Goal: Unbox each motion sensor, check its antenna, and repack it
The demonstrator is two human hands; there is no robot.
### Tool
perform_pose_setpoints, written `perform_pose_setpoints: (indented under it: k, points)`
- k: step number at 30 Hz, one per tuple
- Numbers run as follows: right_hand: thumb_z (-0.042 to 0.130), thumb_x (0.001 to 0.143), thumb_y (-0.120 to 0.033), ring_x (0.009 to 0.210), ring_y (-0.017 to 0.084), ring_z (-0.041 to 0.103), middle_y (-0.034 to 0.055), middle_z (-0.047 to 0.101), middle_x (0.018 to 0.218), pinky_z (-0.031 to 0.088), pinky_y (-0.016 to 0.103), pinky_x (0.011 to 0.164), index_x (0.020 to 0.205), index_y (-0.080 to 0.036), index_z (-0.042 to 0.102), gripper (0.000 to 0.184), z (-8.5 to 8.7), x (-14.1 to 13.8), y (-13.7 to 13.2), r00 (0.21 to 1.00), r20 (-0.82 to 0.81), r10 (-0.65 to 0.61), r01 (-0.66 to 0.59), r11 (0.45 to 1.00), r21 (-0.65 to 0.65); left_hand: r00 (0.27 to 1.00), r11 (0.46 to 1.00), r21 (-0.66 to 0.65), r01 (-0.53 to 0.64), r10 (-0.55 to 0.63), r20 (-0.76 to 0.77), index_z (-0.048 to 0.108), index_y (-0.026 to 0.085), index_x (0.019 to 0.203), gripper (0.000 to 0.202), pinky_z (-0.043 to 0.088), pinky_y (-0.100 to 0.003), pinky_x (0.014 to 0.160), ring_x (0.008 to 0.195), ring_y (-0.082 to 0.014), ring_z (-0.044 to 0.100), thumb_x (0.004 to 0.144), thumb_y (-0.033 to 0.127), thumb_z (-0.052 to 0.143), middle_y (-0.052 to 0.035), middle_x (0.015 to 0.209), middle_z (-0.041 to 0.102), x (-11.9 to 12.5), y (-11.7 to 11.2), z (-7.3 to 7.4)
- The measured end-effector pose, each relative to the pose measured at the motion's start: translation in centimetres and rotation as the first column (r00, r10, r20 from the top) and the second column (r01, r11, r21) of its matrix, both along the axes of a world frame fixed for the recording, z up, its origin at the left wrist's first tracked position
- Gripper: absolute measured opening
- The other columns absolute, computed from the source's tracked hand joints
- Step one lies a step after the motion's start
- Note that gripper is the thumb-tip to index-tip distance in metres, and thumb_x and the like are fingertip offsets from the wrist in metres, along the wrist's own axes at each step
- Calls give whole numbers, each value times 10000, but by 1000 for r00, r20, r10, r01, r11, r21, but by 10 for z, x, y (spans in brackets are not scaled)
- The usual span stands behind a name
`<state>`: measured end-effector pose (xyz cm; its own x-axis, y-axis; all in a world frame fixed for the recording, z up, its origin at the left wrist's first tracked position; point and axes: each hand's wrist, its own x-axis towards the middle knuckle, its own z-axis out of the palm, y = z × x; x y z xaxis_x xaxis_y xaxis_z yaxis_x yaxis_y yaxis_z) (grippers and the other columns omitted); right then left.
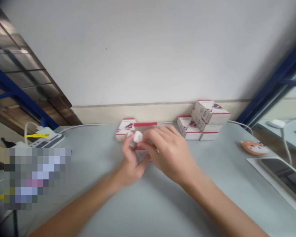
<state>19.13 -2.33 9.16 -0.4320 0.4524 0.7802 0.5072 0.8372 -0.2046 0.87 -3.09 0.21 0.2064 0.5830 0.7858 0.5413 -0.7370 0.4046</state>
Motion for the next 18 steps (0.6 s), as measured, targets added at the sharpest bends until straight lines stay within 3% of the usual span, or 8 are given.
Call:
perform_pose_setpoints:
  k: [5, 10, 15, 18]
  points:
    - [611, 981, -110, 784, 197, 633, 14, 738, 873, 444, 353, 793, 886, -232, 610, 155, 8, 2, 21, 982, 185, 49, -31, 995, -99, 997, 999, -33, 25, -23, 67, 82, 357, 1574, 822, 464, -602, 1167, 1452, -311, 438, 981, 201, 629, -183, 1518, 320, 0, 4, -1]
    - [498, 922, -11, 723, 206, 612, 10, 713, 804, 428, 373, 775, 878, -236, 655, 278, 22, 6, 31, 929, 360, 83, -28, 988, -155, 992, 996, -79, 39, -30, 121, 142, 312, 1584, 836, 485, -552, 1143, 1331, -275, 536, 962, 235, 695, -156, 1429, 442, -2, 5, 0]
    - [525, 944, -42, 763, 224, 634, 22, 739, 854, 429, 357, 724, 1060, -258, 732, 321, 20, 7, 37, 916, 393, 79, -23, 989, -144, 989, 995, -91, 44, -30, 142, 192, 319, 1574, 814, 524, -527, 1092, 1281, -273, 577, 952, 238, 710, -143, 1399, 494, -2, 5, 2]
    - [554, 961, -59, 839, 234, 675, 28, 766, 930, 456, 366, 773, 1100, -263, 763, 323, 20, 7, 40, 912, 397, 101, -47, 989, -142, 989, 995, -98, 18, -3, 149, 220, 320, 1561, 799, 519, -532, 1100, 1301, -287, 573, 942, 259, 721, -147, 1431, 491, -1, 4, 4]
